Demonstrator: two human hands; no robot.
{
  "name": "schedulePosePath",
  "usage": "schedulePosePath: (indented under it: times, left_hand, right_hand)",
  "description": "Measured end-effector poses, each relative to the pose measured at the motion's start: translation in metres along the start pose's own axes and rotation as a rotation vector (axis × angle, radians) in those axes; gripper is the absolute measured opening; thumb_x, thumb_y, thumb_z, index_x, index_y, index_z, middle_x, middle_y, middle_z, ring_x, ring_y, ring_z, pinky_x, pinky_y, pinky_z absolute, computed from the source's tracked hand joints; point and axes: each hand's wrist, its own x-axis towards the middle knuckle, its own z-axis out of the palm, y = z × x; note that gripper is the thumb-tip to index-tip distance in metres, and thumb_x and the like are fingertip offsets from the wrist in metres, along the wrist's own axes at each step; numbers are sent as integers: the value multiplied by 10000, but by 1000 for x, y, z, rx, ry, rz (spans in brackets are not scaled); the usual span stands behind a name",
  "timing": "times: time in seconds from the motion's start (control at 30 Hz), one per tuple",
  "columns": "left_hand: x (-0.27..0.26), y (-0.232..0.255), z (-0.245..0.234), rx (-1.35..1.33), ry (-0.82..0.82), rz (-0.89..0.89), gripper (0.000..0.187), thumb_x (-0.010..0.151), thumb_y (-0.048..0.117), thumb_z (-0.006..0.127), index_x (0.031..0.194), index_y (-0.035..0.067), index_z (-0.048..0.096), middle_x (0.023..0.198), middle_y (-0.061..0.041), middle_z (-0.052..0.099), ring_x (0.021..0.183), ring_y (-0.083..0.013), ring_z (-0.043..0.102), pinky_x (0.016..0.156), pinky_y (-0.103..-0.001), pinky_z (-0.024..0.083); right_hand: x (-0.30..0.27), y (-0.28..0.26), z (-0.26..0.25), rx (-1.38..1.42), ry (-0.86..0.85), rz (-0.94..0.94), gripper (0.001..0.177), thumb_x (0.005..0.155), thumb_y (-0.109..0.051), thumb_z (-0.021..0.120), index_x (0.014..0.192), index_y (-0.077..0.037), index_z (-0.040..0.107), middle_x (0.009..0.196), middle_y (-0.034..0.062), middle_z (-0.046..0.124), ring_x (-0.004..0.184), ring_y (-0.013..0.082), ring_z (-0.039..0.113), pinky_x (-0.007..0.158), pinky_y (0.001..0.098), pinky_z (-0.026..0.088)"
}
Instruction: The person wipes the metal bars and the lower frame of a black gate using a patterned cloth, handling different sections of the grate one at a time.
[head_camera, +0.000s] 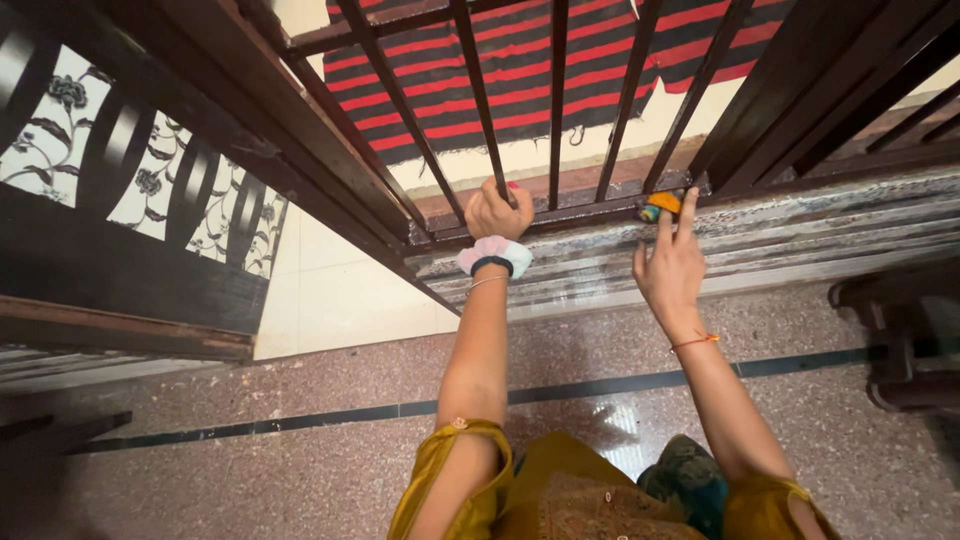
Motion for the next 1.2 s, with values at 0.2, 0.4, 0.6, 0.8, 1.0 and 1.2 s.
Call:
schedulePosePath:
  times: [0.2,0.4,0.6,0.8,1.0,1.2]
  left_hand:
    - [2,1,-1,-10,20,21,236,864,95,676,1041,26,534,637,-22,580,558,-283,604,607,-416,500]
    - [0,0,0,5,13,9,243,848,93,681,1032,39,531,617,-17,567,550,-294,594,600,-434,481]
    - [-1,0,0,-3,19,17,248,852,88,677,1051,36,537,623,-15,569,553,-287,598,615,-433,495]
    - [0,1,0,-5,30,31,249,862,85,665,1067,26,537,628,-15,565,568,-283,611,634,-427,509]
    - [0,1,0,4,27,19,231,857,103,685,1022,43,534,622,-20,571,561,-286,607,611,-423,503]
    - [3,4,-3,-6,25,9,237,855,84,669,1050,19,552,616,-32,577,551,-301,600,598,-434,495]
  right_hand:
    - [2,0,-10,-56,167,-50,625,870,-210,758,1386,75,552,1598,189,443,941,336,632,790,417,541]
    - [17,-8,7,4,-19,-60,847,738,-235,804,1445,73,452,1518,250,423,907,399,650,758,454,562]
    - [43,-10,22,30,-176,125,799,826,-265,809,1479,-25,416,1434,202,474,958,413,682,767,507,564]
    - [16,-28,-1,74,-118,141,861,792,-209,789,1508,0,359,1595,254,338,776,414,693,645,477,570]
    - [42,6,30,-11,-119,53,663,806,-237,806,1352,-5,511,1487,232,458,879,421,695,696,498,563]
    - [41,-22,73,35,-238,61,566,819,-246,778,1238,47,535,1282,266,549,908,416,685,757,489,575]
